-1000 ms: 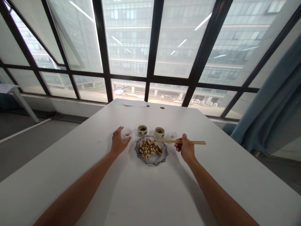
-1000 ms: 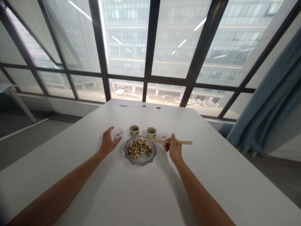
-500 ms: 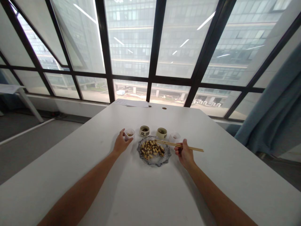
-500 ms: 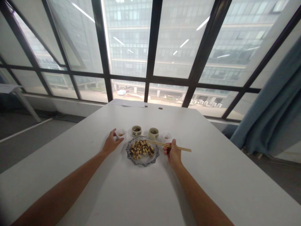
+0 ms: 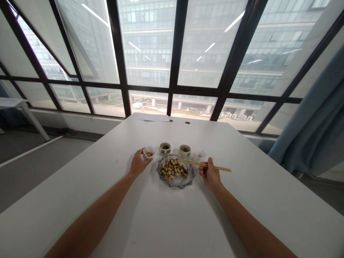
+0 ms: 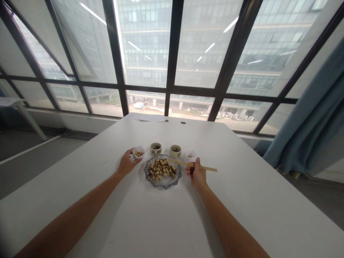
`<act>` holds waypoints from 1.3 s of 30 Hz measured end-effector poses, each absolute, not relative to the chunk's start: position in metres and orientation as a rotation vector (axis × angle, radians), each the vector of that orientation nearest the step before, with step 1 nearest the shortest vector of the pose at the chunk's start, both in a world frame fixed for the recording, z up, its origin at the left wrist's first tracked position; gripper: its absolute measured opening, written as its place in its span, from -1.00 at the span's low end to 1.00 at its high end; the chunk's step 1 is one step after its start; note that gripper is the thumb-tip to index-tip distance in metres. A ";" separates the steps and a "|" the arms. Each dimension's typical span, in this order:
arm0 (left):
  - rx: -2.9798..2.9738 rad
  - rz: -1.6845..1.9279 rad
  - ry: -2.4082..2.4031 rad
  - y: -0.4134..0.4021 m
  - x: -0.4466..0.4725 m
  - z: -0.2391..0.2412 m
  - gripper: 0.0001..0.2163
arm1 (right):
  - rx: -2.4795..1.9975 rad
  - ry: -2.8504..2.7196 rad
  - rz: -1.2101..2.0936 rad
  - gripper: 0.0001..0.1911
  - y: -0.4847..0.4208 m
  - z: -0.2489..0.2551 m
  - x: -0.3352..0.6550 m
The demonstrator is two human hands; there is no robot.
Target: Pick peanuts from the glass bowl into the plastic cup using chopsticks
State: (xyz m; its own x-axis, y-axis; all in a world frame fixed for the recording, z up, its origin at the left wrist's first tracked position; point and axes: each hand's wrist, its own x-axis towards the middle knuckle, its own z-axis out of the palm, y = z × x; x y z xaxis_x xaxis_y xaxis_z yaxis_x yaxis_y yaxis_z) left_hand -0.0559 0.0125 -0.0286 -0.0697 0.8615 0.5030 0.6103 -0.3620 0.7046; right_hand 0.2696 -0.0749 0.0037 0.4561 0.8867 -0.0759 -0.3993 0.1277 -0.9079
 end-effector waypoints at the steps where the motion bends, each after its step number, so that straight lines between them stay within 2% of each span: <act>1: 1.948 1.405 1.585 0.012 -0.056 -0.028 -0.43 | -1.062 -0.562 1.015 -0.48 -0.075 0.004 0.270; 17: 1.980 1.448 1.526 0.013 -0.058 -0.030 -0.44 | -0.994 -0.538 1.038 -0.45 -0.074 0.008 0.271; 28: 1.644 1.268 1.897 0.018 -0.060 -0.015 -0.21 | -0.988 -0.508 1.017 -0.46 -0.071 0.010 0.277; 33: 2.152 1.398 1.721 0.012 -0.033 0.012 -0.29 | -0.984 -0.501 0.952 -0.45 -0.070 0.014 0.281; 36: 2.305 1.223 1.547 0.023 -0.001 0.023 -0.36 | -0.972 -0.532 0.865 -0.40 -0.070 0.018 0.282; 39: 2.304 1.038 1.523 0.044 0.025 0.027 -0.32 | -0.955 -0.606 0.781 -0.34 -0.072 0.023 0.284</act>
